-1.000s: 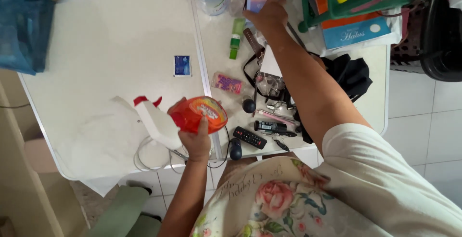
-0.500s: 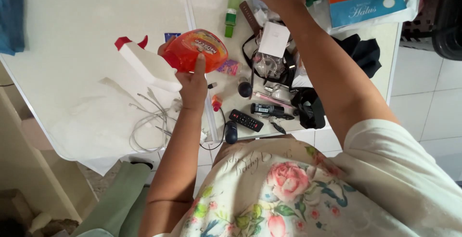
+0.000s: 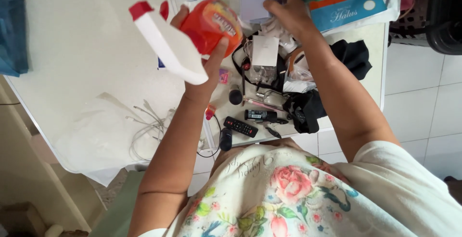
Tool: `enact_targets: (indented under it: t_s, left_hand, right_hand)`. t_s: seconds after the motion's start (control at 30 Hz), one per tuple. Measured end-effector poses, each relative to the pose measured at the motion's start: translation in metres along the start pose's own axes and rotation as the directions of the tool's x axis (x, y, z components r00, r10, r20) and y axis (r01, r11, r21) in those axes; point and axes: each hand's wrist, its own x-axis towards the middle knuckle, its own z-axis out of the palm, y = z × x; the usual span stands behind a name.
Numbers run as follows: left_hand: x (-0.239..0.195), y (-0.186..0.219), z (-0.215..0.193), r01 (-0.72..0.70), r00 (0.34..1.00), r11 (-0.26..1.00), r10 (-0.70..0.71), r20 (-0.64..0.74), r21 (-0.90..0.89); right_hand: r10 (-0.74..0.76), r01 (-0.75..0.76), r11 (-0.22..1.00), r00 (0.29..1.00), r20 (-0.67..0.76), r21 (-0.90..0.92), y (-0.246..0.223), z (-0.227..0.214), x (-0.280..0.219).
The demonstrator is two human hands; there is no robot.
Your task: The person organizes various items on a white table, picking up and placing down a box, a snack pack, a red bottle, a small box, a green tube, a black spherical object, and a white bottle. They use a white cloth to wipe the black spherical object and place it in a green basket.
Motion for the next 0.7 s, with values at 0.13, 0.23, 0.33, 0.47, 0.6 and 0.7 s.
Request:
enact_targets:
  t_s: [0.13, 0.23, 0.33, 0.47, 0.6, 0.7]
  left_hand:
    - [0.024, 0.004, 0.024, -0.075, 0.996, 0.997, 0.075, 0.049, -0.006]
    - [0.042, -0.001, 0.043, -0.076, 0.994, 0.997, 0.075, 0.075, 0.01]
    - [0.065, -0.015, 0.068, -0.069, 0.997, 0.978, 0.063, 0.039, 0.196]
    - [0.094, -0.048, 0.099, -0.118, 0.993, 0.952, 0.121, 0.01, 0.283]
    - [0.115, -0.1, 0.124, -0.148, 0.988, 0.971, 0.155, -0.022, 0.187]
    - [0.117, -0.141, 0.142, 0.295, 0.955, 0.954, -0.297, -0.023, -0.054]
  right_hand:
    - [0.169, -0.193, 0.938, 0.98, 0.108, 0.287, -0.031, -0.017, -0.038]
    - [0.353, -0.405, 0.824, 0.914, 0.202, 0.396, -0.043, -0.028, -0.069]
    - [0.342, -0.44, 0.73, 0.898, 0.278, 0.523, -0.037, -0.037, -0.095]
    - [0.357, -0.441, 0.769, 0.897, 0.261, 0.463, -0.016, -0.041, -0.113]
    - [0.343, -0.409, 0.813, 0.911, 0.227, 0.415, 0.006, -0.04, -0.128]
    - [0.311, -0.377, 0.84, 0.924, 0.224, 0.391, 0.015, -0.041, -0.137]
